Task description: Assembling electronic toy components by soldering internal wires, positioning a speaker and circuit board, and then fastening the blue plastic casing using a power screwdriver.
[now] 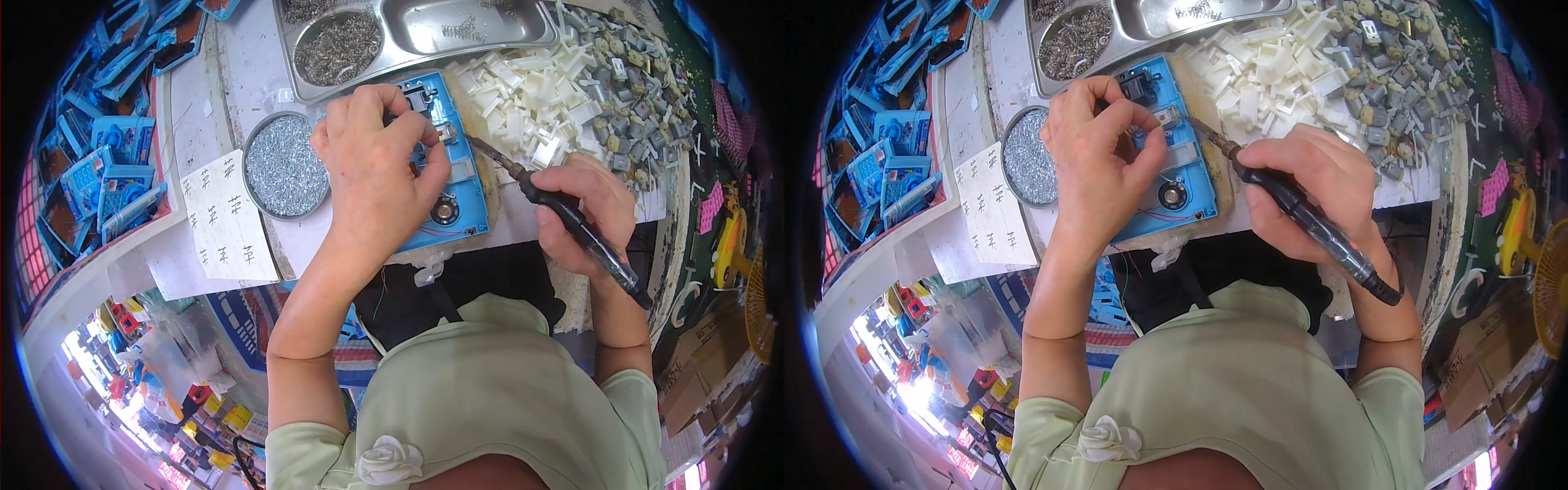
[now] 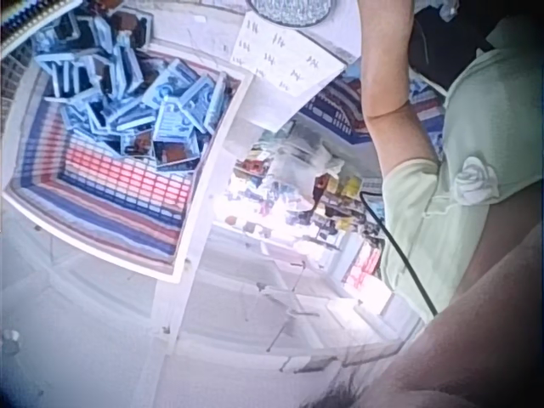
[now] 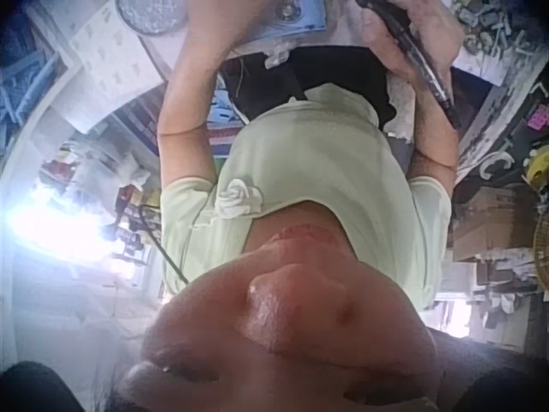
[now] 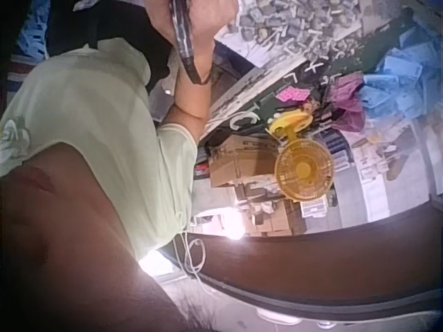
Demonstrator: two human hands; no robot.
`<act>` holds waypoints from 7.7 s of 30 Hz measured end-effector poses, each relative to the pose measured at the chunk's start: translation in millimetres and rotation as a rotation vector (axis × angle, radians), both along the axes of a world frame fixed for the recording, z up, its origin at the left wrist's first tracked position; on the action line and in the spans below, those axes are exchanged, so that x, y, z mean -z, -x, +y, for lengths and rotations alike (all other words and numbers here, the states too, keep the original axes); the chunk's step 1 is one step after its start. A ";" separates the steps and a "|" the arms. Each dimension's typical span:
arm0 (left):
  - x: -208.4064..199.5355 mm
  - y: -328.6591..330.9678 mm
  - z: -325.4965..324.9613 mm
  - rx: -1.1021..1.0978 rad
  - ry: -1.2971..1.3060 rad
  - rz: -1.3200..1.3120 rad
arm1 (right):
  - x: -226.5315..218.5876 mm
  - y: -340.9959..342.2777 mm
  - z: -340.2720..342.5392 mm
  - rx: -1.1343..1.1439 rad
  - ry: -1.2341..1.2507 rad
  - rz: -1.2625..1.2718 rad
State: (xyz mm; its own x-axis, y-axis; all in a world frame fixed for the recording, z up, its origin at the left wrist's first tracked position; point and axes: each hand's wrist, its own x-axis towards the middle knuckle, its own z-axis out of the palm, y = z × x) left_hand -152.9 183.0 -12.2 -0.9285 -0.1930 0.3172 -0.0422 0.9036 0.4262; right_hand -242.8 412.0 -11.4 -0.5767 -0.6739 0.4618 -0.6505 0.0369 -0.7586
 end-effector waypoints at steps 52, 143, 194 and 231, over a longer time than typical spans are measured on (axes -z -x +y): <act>3.8 3.7 -6.5 0.165 0.310 0.099 | 8.6 10.3 -18.5 -0.048 0.035 0.110; -10.2 -20.3 -28.0 -0.083 -0.792 -0.084 | 6.1 -13.7 -112.0 -0.068 0.182 -0.089; 12.2 -20.7 -30.1 -0.170 -0.445 0.028 | -3.8 1.3 -56.8 -0.208 -0.002 0.197; 18.5 -17.9 -29.9 -0.186 -0.313 0.098 | -3.5 6.3 -57.1 -0.208 -0.043 0.174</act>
State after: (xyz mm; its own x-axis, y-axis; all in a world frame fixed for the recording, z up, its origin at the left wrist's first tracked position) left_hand -134.9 153.0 -30.7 -0.8367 -0.4572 0.3016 -0.1386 0.7095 0.6910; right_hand -249.2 354.9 -7.9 -0.3384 -0.7909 0.5098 -0.7676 -0.0813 -0.6357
